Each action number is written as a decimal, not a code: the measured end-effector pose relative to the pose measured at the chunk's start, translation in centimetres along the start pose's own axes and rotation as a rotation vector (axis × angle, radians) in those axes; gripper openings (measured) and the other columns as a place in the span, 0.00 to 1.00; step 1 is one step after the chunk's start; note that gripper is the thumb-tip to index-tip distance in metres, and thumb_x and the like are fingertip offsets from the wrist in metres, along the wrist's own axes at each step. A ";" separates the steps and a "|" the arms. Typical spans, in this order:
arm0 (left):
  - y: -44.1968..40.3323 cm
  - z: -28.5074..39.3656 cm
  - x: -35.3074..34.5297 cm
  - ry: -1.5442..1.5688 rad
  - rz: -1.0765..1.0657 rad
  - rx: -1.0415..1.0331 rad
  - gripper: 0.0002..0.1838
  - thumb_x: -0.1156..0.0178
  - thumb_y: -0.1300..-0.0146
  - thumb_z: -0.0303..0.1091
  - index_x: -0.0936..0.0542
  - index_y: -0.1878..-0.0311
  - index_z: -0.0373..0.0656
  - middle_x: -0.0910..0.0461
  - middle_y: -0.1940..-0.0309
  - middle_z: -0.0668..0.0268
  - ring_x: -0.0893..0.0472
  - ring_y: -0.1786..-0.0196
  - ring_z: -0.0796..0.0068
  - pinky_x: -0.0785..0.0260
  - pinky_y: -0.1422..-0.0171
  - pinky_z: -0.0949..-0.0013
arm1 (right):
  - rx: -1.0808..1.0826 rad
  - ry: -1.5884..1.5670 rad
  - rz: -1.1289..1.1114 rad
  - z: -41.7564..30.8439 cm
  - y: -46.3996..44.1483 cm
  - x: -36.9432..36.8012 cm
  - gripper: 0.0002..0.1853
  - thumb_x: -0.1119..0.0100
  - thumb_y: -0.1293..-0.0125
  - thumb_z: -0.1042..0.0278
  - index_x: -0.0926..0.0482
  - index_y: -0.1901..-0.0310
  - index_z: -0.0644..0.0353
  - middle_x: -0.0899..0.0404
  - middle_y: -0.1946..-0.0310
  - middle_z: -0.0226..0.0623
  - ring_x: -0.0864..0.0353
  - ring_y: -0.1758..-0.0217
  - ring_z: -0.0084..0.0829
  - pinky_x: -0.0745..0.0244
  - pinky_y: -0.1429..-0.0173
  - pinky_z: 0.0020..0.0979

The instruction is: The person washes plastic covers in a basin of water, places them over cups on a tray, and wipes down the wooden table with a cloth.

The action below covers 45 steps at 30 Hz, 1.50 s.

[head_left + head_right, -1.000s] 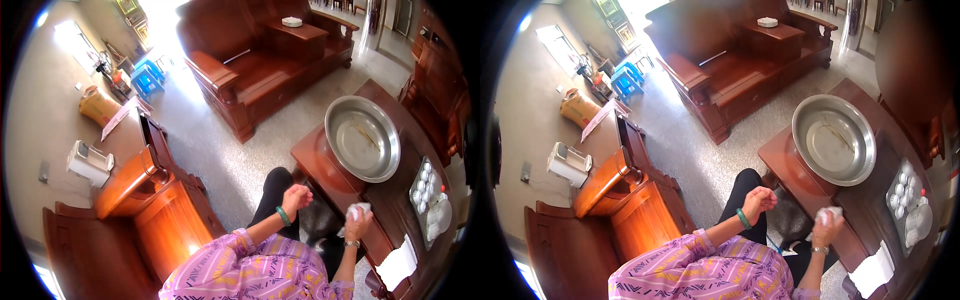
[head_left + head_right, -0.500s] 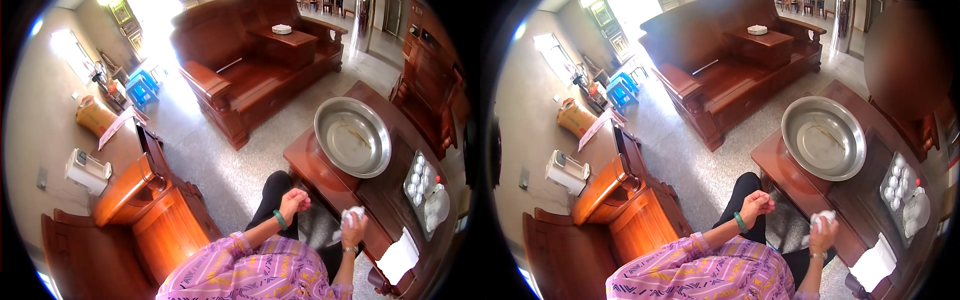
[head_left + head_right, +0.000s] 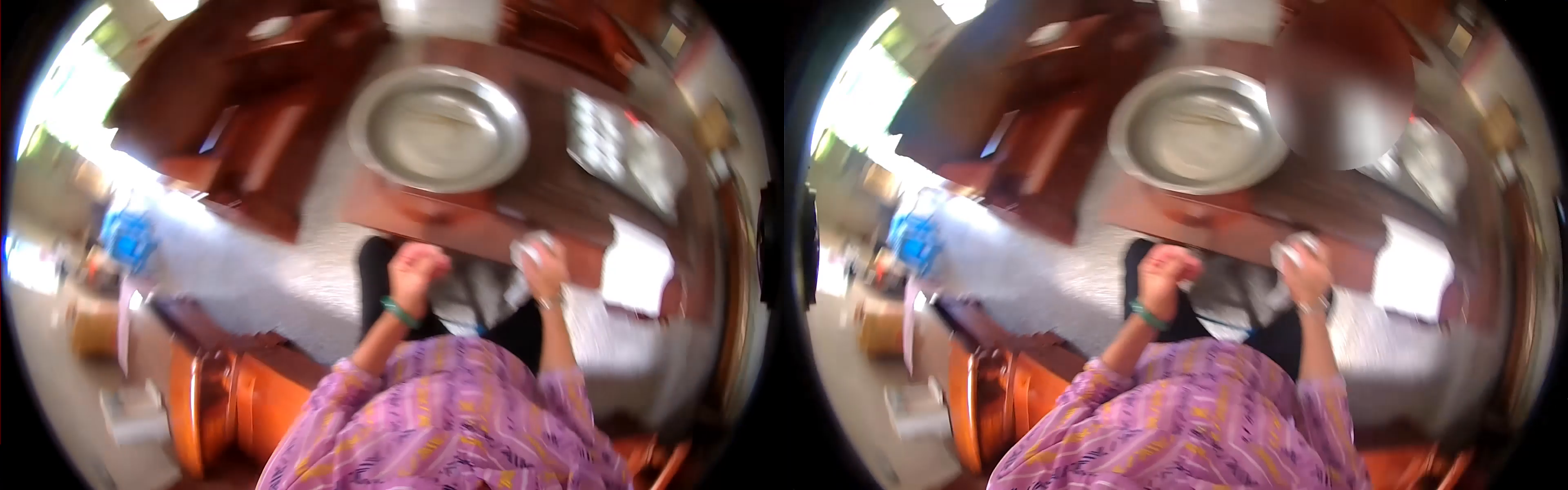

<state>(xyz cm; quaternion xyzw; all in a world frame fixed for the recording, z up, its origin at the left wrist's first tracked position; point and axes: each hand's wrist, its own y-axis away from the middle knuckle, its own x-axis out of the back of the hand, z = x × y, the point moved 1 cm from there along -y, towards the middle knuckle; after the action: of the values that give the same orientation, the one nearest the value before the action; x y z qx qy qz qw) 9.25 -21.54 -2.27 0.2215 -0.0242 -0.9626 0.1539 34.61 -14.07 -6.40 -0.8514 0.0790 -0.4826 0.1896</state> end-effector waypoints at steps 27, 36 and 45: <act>-1.0 -2.0 -4.1 -0.106 -0.173 0.363 0.19 0.44 0.36 0.38 0.31 0.44 0.45 0.27 0.52 0.69 0.26 0.53 0.75 0.30 0.51 0.67 | -0.075 -0.514 -0.069 -8.1 -4.7 0.7 0.27 0.37 0.46 0.61 0.28 0.44 0.57 0.28 0.52 0.46 0.25 0.50 0.40 0.30 0.47 0.34; -0.8 -2.2 -1.4 -0.200 -0.014 0.016 0.09 0.42 0.38 0.33 0.26 0.56 0.42 0.22 0.58 0.66 0.22 0.60 0.76 0.29 0.58 0.74 | 0.224 0.120 -0.249 -9.9 -1.9 -1.0 0.32 0.38 0.48 0.64 0.35 0.39 0.49 0.34 0.49 0.48 0.33 0.48 0.49 0.36 0.50 0.44; 1.7 12.9 -7.4 0.014 -0.632 -0.353 0.05 0.45 0.45 0.26 0.31 0.70 0.39 0.31 0.78 0.62 0.32 0.77 0.73 0.36 0.74 0.72 | 0.601 0.050 -0.317 -11.4 -4.9 2.2 0.07 0.49 0.47 0.68 0.24 0.76 0.59 0.22 0.73 0.43 0.19 0.67 0.38 0.28 0.66 0.39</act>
<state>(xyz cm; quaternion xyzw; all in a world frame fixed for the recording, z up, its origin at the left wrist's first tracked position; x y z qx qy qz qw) 10.43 -21.15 12.67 0.1947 0.2131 -0.9504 -0.1154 25.85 -13.13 2.53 -0.7471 -0.1955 -0.5285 0.3525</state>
